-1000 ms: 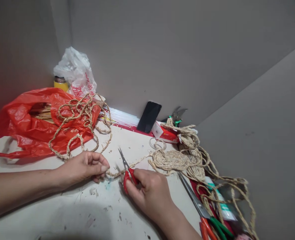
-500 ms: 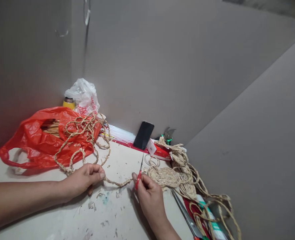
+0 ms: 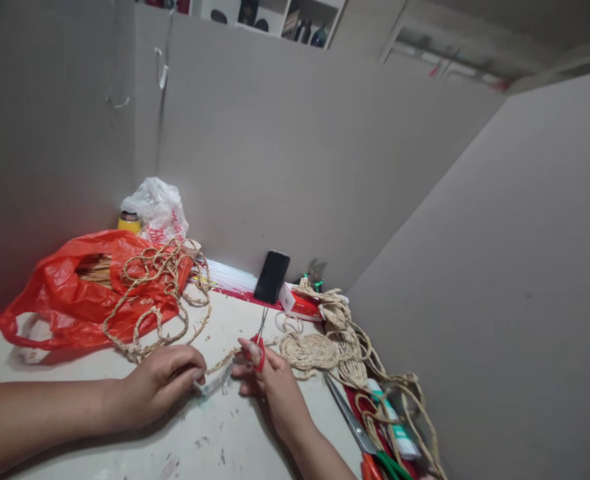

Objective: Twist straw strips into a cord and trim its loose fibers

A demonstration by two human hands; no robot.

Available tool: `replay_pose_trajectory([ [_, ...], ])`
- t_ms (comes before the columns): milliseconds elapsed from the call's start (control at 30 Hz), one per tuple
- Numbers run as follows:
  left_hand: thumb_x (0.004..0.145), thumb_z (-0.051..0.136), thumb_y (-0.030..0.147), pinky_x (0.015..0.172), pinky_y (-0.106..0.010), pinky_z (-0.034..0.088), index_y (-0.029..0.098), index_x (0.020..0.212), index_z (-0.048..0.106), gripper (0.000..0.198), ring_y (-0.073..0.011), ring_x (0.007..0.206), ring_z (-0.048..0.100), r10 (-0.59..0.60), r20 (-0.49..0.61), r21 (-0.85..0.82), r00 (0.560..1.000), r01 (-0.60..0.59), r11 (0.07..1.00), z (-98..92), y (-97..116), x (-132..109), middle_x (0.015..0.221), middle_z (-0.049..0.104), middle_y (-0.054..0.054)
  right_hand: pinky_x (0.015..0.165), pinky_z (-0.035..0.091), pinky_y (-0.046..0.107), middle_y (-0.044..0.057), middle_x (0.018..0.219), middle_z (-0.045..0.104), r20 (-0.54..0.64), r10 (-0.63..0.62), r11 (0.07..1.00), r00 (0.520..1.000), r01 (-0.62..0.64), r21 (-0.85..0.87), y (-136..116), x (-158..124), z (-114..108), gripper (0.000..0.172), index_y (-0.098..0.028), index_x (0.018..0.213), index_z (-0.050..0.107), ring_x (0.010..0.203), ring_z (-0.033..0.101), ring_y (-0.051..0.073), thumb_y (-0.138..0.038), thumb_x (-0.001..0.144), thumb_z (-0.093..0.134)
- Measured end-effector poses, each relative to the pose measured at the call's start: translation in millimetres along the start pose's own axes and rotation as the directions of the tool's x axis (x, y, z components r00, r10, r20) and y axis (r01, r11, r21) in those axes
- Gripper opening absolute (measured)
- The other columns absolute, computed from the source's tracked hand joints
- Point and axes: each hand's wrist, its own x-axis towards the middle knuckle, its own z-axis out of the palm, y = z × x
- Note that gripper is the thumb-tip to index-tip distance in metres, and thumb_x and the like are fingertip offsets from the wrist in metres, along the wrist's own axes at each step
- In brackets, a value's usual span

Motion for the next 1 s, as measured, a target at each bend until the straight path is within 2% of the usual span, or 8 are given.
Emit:
replay_pose_trajectory([
  [167,0.084,0.041,0.012,0.067,-0.027,0.039,0.017,0.089,0.057,0.018,-0.0168,0.071,0.054,0.273,0.109,0.274,0.956,-0.293,0.916,-0.5,-9,-4,0.074,0.062,-0.007,0.062,0.054,0.022,0.008,0.081,0.071,-0.023,-0.042,0.974,0.999,0.046,0.221,-6,0,-2,0.041,-0.013,0.095,0.071,0.069,0.066,0.014,-0.046,0.071,0.074],
  [433,0.079,0.041,0.005,0.061,-0.029,0.037,0.017,0.072,0.053,0.018,-0.0174,0.063,0.049,0.403,0.287,0.497,0.869,-0.495,0.713,10.3,-18,-9,0.068,0.06,-0.007,0.063,0.056,0.022,0.008,0.081,0.072,-0.138,-0.132,0.947,0.981,0.167,0.275,-45,-5,5,0.039,-0.012,0.089,0.071,0.069,0.067,0.014,-0.042,0.065,0.079],
  [533,0.083,0.045,0.013,0.064,-0.029,0.039,0.017,0.077,0.056,0.013,-0.0182,0.069,0.053,0.268,0.191,0.42,0.944,-0.326,0.847,6.4,-8,-11,0.071,0.061,-0.007,0.063,0.055,0.022,0.009,0.082,0.072,-0.124,-0.195,0.953,0.973,0.218,0.21,-66,-18,14,0.04,-0.012,0.089,0.072,0.07,0.067,0.015,-0.043,0.064,0.079],
  [600,0.084,0.052,0.028,0.071,-0.029,0.041,0.017,0.088,0.06,0.014,-0.0191,0.077,0.056,0.094,0.086,0.237,0.992,-0.112,0.965,0.9,1,-9,0.079,0.063,-0.007,0.062,0.055,0.021,0.008,0.086,0.072,-0.119,-0.251,0.95,0.961,0.269,0.161,-74,-30,24,0.038,-0.014,0.09,0.072,0.072,0.067,0.015,-0.043,0.067,0.077],
  [667,0.084,0.053,0.04,0.076,-0.029,0.042,0.017,0.1,0.059,0.028,-0.0195,0.086,0.058,-0.09,0.016,-0.044,0.996,0.09,0.995,-3.8,9,-5,0.093,0.065,-0.008,0.062,0.054,0.021,0.009,0.087,0.072,-0.096,-0.288,0.947,0.953,0.298,0.117,-74,-39,37,0.038,-0.014,0.091,0.073,0.075,0.066,0.015,-0.044,0.068,0.076],
  [800,0.08,0.058,0.049,0.072,-0.026,0.042,0.015,0.1,0.055,0.04,-0.0157,0.081,0.06,-0.251,0.138,-0.578,0.958,0.283,0.765,-7.2,20,3,0.091,0.067,-0.007,0.056,0.053,0.021,0.01,0.09,0.071,-0.034,-0.259,0.961,0.965,0.262,0.088,-60,-43,62,0.039,-0.014,0.093,0.072,0.081,0.066,0.019,-0.041,0.066,0.078],
  [900,0.073,0.064,0.053,0.063,-0.024,0.04,0.015,0.079,0.054,0.04,-0.0116,0.06,0.057,-0.309,0.244,-0.689,0.919,0.388,0.612,-8.4,23,6,0.07,0.066,-0.005,0.046,0.049,0.016,0.009,0.092,0.071,-0.056,-0.185,0.961,0.981,0.192,0.198,-53,-34,73,0.038,-0.014,0.094,0.072,0.081,0.067,0.019,-0.039,0.066,0.078],
  [1000,0.064,0.071,0.053,0.061,-0.025,0.041,0.015,0.076,0.053,0.044,-0.0113,0.056,0.057,-0.354,0.245,-0.737,0.903,0.41,0.537,-8.4,22,8,0.066,0.066,-0.003,0.048,0.052,0.016,0.006,0.08,0.07,-0.111,-0.103,0.916,0.988,0.138,0.378,-52,-24,78,0.033,-0.012,0.087,0.071,0.069,0.067,0.014,-0.036,0.065,0.079],
])
